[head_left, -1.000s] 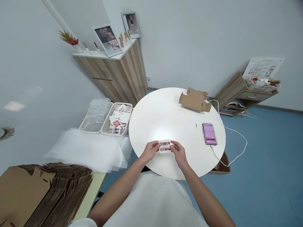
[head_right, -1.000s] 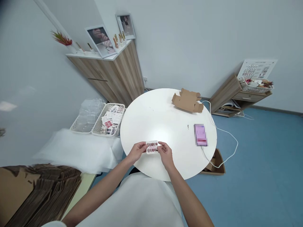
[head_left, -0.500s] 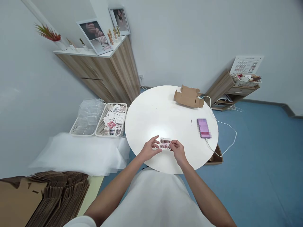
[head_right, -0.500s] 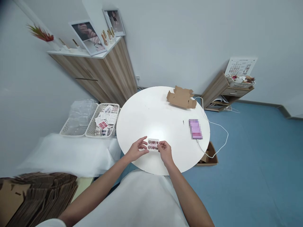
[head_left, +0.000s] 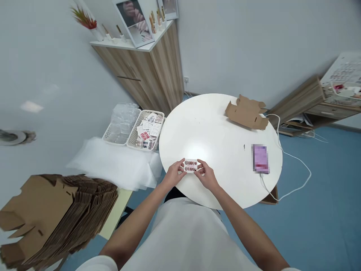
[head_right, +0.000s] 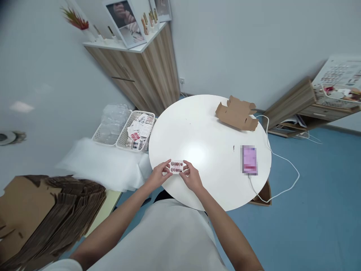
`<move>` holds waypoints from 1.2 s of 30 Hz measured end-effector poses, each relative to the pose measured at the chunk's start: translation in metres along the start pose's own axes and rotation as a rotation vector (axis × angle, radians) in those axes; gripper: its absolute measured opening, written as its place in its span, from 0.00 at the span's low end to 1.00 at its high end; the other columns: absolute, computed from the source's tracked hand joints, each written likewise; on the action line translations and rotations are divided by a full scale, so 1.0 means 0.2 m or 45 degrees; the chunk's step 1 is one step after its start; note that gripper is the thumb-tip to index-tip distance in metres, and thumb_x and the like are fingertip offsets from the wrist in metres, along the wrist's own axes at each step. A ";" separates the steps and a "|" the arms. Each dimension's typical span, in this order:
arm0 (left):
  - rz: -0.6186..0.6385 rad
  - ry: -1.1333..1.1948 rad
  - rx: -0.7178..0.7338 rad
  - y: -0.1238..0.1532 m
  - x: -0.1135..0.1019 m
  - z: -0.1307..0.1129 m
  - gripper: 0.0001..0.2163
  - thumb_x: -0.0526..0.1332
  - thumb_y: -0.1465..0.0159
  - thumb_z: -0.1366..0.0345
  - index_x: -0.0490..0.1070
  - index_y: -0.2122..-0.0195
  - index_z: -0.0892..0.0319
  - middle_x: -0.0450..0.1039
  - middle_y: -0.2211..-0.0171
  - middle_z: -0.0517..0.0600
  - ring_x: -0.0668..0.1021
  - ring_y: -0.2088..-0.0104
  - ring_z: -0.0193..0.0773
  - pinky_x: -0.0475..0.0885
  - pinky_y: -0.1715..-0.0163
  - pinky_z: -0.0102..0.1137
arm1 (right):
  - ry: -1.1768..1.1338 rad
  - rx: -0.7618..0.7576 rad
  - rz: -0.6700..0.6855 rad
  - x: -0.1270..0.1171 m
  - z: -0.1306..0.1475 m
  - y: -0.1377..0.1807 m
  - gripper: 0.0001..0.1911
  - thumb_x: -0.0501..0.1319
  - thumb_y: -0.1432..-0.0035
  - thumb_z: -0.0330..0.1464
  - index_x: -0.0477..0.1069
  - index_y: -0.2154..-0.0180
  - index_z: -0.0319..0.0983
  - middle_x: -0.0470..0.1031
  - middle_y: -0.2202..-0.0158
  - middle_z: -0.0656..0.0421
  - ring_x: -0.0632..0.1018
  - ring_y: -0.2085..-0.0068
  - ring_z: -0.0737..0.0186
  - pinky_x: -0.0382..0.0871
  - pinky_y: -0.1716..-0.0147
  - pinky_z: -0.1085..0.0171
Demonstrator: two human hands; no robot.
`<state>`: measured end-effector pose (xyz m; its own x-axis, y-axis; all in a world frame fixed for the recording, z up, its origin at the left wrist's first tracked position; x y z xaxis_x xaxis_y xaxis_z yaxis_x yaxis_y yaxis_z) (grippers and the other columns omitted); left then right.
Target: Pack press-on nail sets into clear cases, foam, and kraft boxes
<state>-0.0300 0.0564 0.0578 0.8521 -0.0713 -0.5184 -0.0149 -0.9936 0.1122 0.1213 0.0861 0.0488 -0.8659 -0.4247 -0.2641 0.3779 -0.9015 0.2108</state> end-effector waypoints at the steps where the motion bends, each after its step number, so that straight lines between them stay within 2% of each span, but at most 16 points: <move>1: -0.001 0.006 -0.010 0.00 -0.02 0.02 0.27 0.59 0.47 0.69 0.55 0.45 0.54 0.65 0.62 0.48 0.72 0.71 0.29 0.70 0.62 0.33 | 0.052 -0.032 0.057 0.02 0.01 -0.02 0.28 0.58 0.53 0.34 0.56 0.48 0.44 0.68 0.63 0.59 0.72 0.72 0.70 0.68 0.67 0.64; 5: 0.011 0.003 -0.031 -0.01 -0.09 0.07 0.29 0.59 0.48 0.70 0.53 0.45 0.53 0.65 0.61 0.48 0.72 0.69 0.29 0.70 0.62 0.33 | 0.203 -0.108 0.179 0.10 0.04 -0.09 0.31 0.58 0.52 0.32 0.52 0.46 0.46 0.69 0.62 0.60 0.73 0.70 0.69 0.67 0.63 0.62; 11: 0.064 -0.159 0.007 -0.07 -0.26 0.14 0.28 0.59 0.47 0.68 0.53 0.45 0.54 0.65 0.63 0.48 0.70 0.69 0.32 0.69 0.63 0.34 | 0.399 -0.149 0.246 0.22 0.10 -0.24 0.30 0.59 0.52 0.35 0.53 0.47 0.47 0.70 0.64 0.62 0.71 0.70 0.68 0.66 0.67 0.63; 16: 0.105 -0.272 0.016 -0.16 -0.40 0.25 0.28 0.59 0.47 0.68 0.53 0.45 0.54 0.65 0.66 0.47 0.69 0.72 0.31 0.68 0.66 0.32 | 0.539 -0.084 0.248 0.37 0.09 -0.40 0.30 0.59 0.52 0.37 0.54 0.47 0.46 0.69 0.68 0.63 0.69 0.73 0.68 0.64 0.71 0.65; 21: 0.111 -0.295 -0.027 -0.29 -0.49 0.42 0.28 0.57 0.47 0.72 0.53 0.45 0.56 0.65 0.66 0.48 0.68 0.73 0.31 0.67 0.66 0.31 | 0.555 0.044 0.177 0.50 0.06 -0.57 0.29 0.59 0.52 0.35 0.54 0.47 0.45 0.69 0.69 0.63 0.68 0.73 0.68 0.62 0.72 0.66; 28: 0.212 -0.372 -0.183 -0.46 -0.48 0.62 0.28 0.56 0.48 0.74 0.53 0.44 0.58 0.65 0.65 0.49 0.70 0.71 0.33 0.66 0.67 0.31 | 0.483 0.236 0.117 0.61 -0.03 -0.72 0.29 0.59 0.52 0.32 0.53 0.48 0.45 0.70 0.66 0.63 0.69 0.73 0.69 0.62 0.71 0.67; 36: 0.347 -0.492 -0.256 -0.42 -0.37 0.69 0.28 0.55 0.47 0.75 0.51 0.44 0.61 0.65 0.62 0.53 0.71 0.63 0.38 0.64 0.67 0.29 | 0.607 0.430 0.090 0.65 -0.14 -0.65 0.28 0.59 0.53 0.30 0.54 0.49 0.44 0.70 0.67 0.62 0.70 0.68 0.66 0.59 0.72 0.68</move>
<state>-0.1645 0.1341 -0.0299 0.5752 -0.3908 -0.7186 -0.0765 -0.9004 0.4284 -0.0316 0.1465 -0.0400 -0.5698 -0.5440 -0.6159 0.2364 -0.8264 0.5111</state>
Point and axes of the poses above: each hand's wrist, its own y-axis away from the middle knuckle, its own x-axis out of the palm, z = x × y, the point moved 9 cm from there along -y, towards the middle knuckle
